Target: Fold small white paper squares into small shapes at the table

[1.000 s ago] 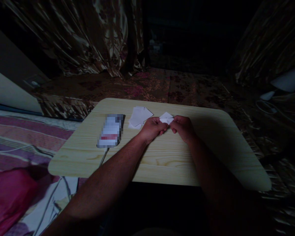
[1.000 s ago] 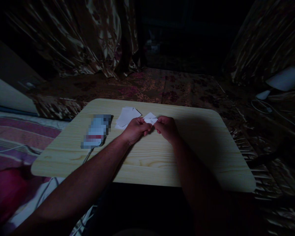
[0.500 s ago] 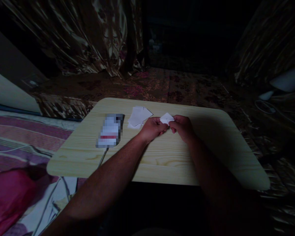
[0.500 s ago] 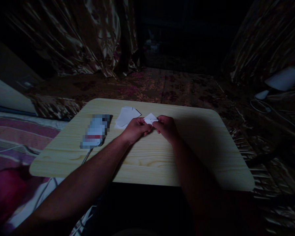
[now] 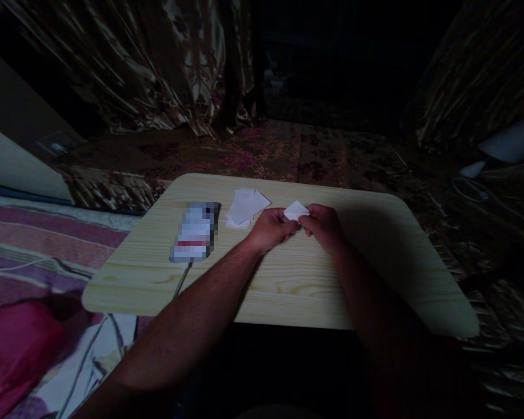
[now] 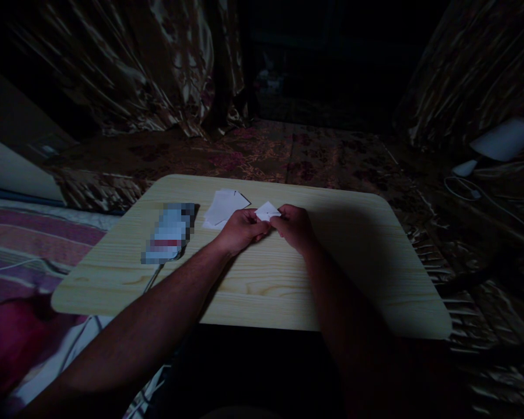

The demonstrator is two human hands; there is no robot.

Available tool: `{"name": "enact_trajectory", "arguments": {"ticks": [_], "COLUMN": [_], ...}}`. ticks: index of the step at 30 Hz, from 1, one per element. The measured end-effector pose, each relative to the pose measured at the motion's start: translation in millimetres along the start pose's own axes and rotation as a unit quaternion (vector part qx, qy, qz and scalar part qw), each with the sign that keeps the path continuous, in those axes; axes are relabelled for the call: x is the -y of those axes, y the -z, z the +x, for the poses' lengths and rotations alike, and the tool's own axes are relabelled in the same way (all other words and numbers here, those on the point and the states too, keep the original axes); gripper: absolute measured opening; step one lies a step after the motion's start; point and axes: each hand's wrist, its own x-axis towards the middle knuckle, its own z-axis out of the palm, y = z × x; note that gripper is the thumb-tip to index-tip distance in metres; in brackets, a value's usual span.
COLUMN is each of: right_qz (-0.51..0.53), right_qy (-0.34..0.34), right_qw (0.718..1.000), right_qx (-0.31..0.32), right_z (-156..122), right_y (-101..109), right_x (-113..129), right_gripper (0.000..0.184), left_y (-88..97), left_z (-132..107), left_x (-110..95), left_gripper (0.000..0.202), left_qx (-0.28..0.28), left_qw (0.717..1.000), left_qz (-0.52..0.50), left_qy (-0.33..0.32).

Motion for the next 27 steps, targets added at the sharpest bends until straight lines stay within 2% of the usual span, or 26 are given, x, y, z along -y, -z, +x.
{"name": "enact_trajectory", "arguments": {"ticks": [27], "right_qz": [0.005], "right_qy": [-0.023], "right_qw": [1.0], "right_qx": [-0.01], "right_z": [-4], "right_y": [-1], "right_x": [12], "right_gripper": [0.011], "left_y": [0.8], "left_z": [-1], "left_x": [-1], "left_gripper": [0.02], "left_qx": [0.006], "left_qw": [1.0], "left_qz": [0.023], "left_qy": [-0.002]}}
